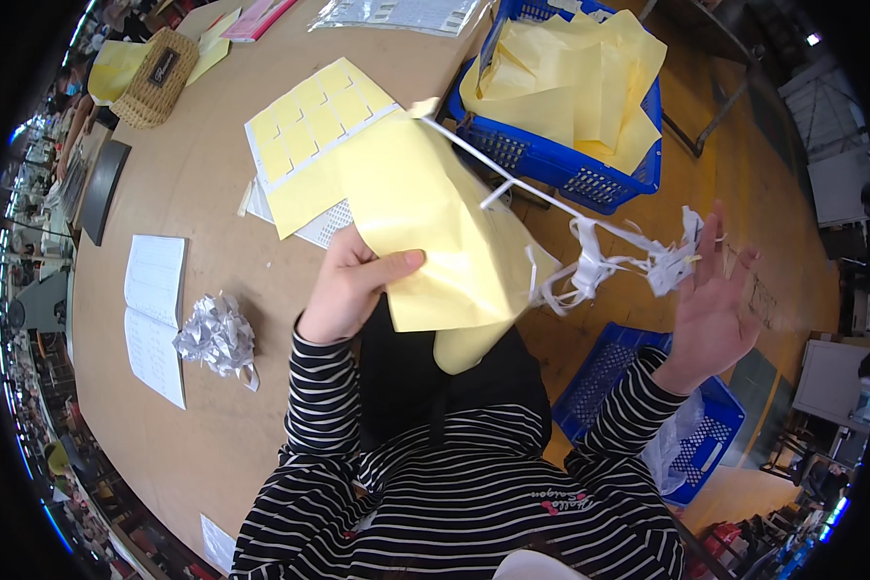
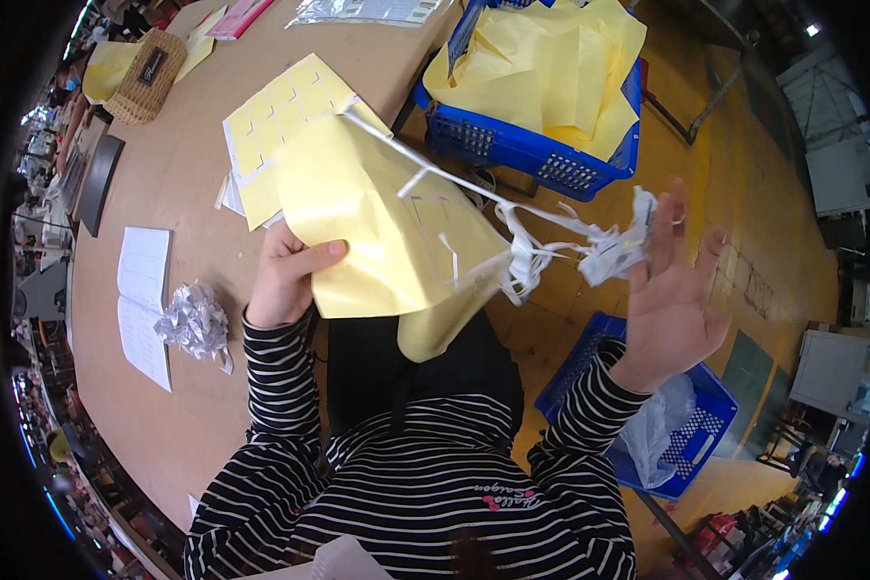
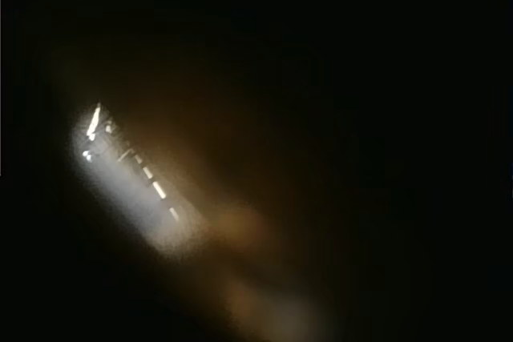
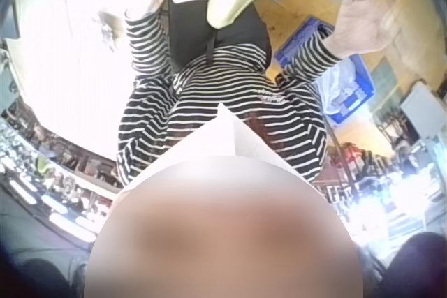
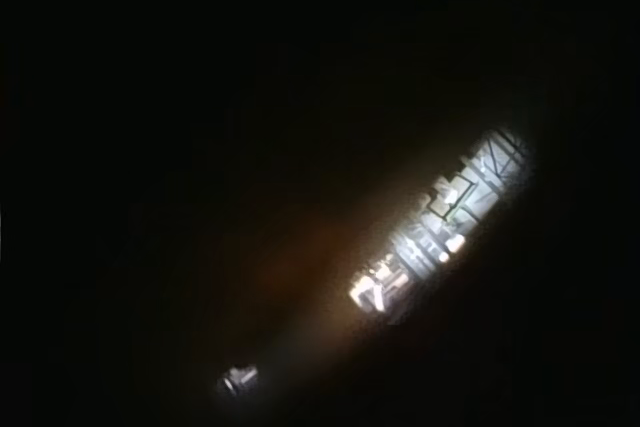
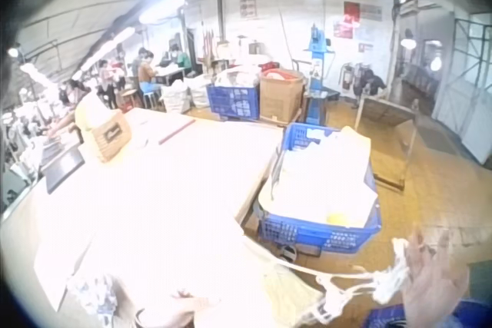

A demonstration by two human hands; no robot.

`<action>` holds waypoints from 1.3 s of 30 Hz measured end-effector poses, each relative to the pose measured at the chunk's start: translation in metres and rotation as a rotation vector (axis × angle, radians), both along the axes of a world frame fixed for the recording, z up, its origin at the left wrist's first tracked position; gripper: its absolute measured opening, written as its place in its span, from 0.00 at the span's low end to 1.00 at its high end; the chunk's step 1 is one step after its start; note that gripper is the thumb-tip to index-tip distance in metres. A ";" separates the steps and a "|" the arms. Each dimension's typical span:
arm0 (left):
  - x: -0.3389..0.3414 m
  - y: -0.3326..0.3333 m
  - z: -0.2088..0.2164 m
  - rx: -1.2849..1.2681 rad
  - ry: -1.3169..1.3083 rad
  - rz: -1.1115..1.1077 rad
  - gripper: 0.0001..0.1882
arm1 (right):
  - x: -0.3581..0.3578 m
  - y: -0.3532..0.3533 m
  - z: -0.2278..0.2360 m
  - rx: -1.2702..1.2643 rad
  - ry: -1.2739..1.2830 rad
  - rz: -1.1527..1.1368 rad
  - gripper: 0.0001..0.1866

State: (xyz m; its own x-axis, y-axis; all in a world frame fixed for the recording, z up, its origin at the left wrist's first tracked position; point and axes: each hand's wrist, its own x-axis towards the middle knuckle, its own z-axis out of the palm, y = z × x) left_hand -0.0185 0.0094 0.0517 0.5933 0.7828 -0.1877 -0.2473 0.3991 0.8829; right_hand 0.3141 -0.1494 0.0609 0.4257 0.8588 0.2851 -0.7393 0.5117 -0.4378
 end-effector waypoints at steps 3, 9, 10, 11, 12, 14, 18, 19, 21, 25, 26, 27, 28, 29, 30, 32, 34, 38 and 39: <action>-0.008 0.013 0.006 -0.027 -0.028 -0.055 0.18 | 0.016 -0.006 -0.009 -0.031 -0.060 -0.114 0.28; -0.013 0.031 0.006 -0.017 0.038 0.085 0.19 | 0.009 -0.004 -0.030 -0.274 -0.248 -0.421 0.25; -0.012 0.031 0.006 -0.021 0.015 0.114 0.20 | 0.003 0.001 -0.032 -0.292 -0.292 -0.451 0.25; -0.010 0.032 0.006 -0.041 0.093 0.132 0.21 | -0.003 0.005 -0.033 -0.352 -0.389 -0.500 0.25; -0.008 0.030 0.006 -0.043 0.045 0.126 0.22 | -0.010 0.009 -0.033 -0.369 -0.513 -0.518 0.26; 0.004 0.024 0.007 -0.073 -0.006 0.142 0.22 | -0.025 0.022 -0.034 -0.347 -0.845 -0.467 0.30; 0.029 0.018 0.017 -0.047 0.004 0.049 0.25 | -0.064 0.033 -0.031 -0.400 -1.650 -0.297 0.35; 0.032 0.017 0.021 -0.024 -0.001 -0.011 0.26 | -0.072 0.037 -0.032 -0.432 -1.771 -0.335 0.34; 0.044 0.014 0.028 0.066 -0.003 -0.032 0.25 | -0.077 0.043 -0.029 -0.493 -1.805 -0.377 0.29; 0.054 0.006 0.038 0.469 -0.001 -0.153 0.36 | -0.076 0.050 -0.023 -0.595 -1.500 -0.343 0.19; 0.058 0.005 0.039 0.628 0.101 -0.163 0.38 | -0.075 0.050 -0.020 -0.638 -1.419 -0.330 0.18; 0.061 0.006 0.039 0.648 0.146 -0.131 0.42 | -0.074 0.049 -0.018 -0.561 -1.436 -0.335 0.17; 0.061 0.007 0.039 0.602 0.221 -0.122 0.40 | -0.075 0.047 -0.015 -0.567 -1.455 -0.318 0.18; 0.061 0.009 0.038 0.557 0.296 -0.111 0.39 | -0.076 0.046 -0.012 -0.556 -1.467 -0.305 0.19; 0.058 0.012 0.038 0.518 0.319 -0.092 0.37 | -0.076 0.044 -0.009 -0.549 -1.485 -0.281 0.19; 0.050 0.018 0.040 0.423 0.132 -0.066 0.34 | -0.074 0.042 -0.003 -0.466 -1.500 -0.318 0.20; 0.037 0.025 0.044 0.395 0.098 -0.022 0.33 | -0.070 0.039 0.002 -0.467 -1.516 -0.350 0.21; 0.009 0.037 0.064 0.433 0.107 0.056 0.32 | -0.052 0.037 0.013 -0.468 -1.626 -0.498 0.18; 0.002 0.040 0.071 0.463 0.144 0.050 0.31 | -0.047 0.036 0.015 -0.442 -1.642 -0.537 0.18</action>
